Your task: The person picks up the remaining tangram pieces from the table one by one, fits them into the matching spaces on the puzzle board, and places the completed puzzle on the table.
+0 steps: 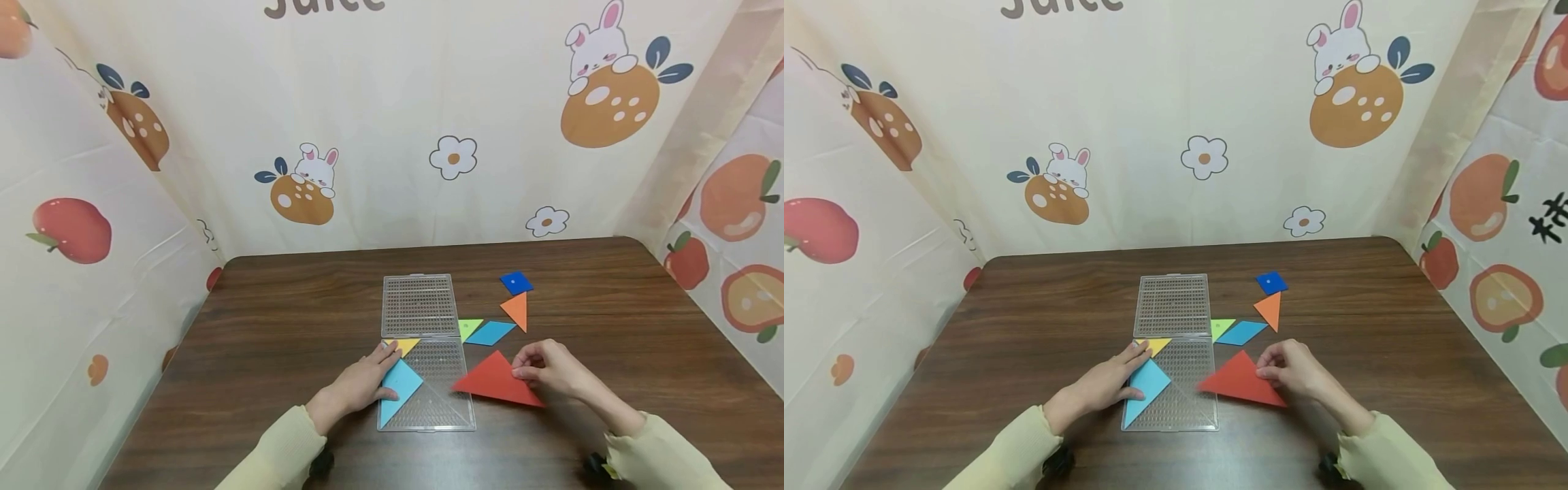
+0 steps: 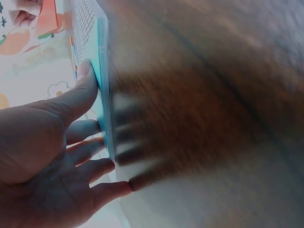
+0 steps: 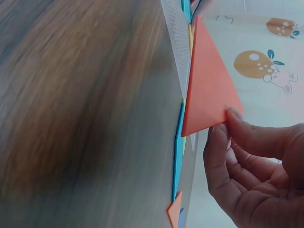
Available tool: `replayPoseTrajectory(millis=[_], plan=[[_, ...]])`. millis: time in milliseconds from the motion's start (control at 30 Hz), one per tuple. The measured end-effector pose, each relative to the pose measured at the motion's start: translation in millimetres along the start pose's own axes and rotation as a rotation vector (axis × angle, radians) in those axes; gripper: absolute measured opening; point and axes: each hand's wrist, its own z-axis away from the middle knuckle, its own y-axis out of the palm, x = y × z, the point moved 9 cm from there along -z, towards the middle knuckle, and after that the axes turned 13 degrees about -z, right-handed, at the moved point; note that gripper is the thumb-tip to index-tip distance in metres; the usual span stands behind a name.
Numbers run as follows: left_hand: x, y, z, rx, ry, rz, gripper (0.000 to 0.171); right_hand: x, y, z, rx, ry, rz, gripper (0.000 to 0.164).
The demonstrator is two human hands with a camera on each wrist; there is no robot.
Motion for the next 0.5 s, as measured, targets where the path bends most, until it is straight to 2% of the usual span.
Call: replayPoseTrajectory(millis=[500], plan=[[0.6,-0.1,-0.1,0.008,-0.014,-0.006,0.070,14,28,-19,0.042,-0.027,-0.001,0.007]])
